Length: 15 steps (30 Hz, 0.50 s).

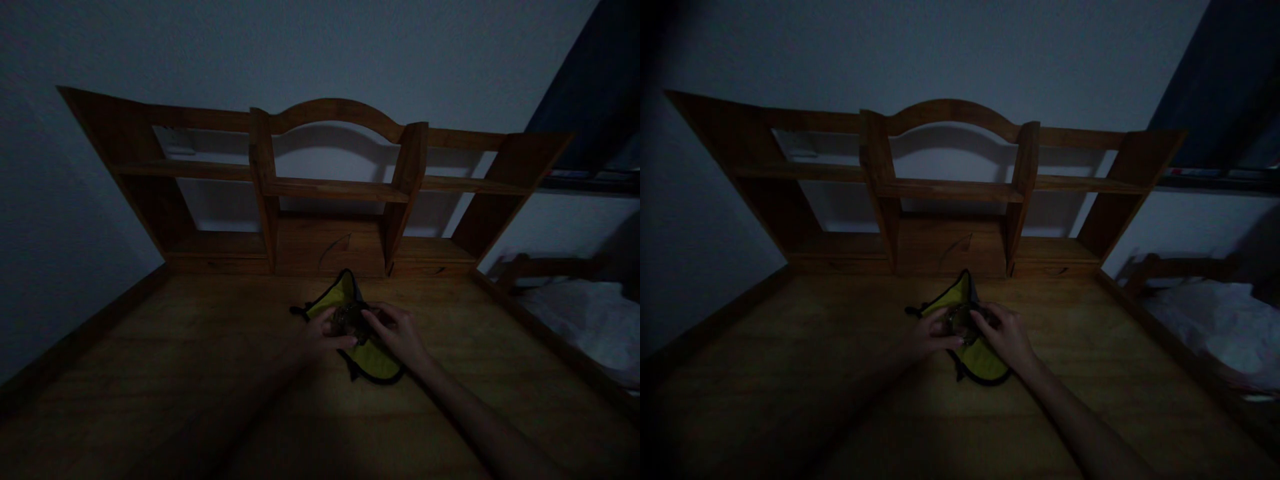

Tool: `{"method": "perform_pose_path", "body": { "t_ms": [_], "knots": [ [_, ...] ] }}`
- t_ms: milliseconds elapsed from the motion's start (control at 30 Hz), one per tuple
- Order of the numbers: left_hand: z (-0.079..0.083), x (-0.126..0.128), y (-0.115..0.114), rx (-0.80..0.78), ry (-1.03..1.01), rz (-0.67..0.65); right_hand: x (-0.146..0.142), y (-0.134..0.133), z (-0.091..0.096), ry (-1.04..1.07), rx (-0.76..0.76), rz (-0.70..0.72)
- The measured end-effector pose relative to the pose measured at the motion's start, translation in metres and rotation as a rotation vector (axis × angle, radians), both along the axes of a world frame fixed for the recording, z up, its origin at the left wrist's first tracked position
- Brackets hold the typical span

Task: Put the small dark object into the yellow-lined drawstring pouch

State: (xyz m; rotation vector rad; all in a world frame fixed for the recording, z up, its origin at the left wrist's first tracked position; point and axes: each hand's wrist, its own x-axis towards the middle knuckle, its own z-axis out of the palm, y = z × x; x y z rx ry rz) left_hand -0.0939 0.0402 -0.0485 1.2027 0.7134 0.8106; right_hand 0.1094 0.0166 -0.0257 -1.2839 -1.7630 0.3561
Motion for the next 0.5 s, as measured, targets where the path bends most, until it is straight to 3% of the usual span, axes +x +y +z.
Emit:
{"method": "perform_pose_path", "body": {
  "t_ms": [233, 500],
  "knots": [
    [0.0054, 0.0009, -0.0040, 0.042, 0.020, 0.024, -0.0011, -0.0010, -0.0009, -0.022, 0.049, 0.013],
    [0.0016, -0.0014, -0.0014, 0.053, 0.011, 0.000, 0.0008, -0.0030, 0.0031, -0.026, 0.003, 0.046]
  ]
}}
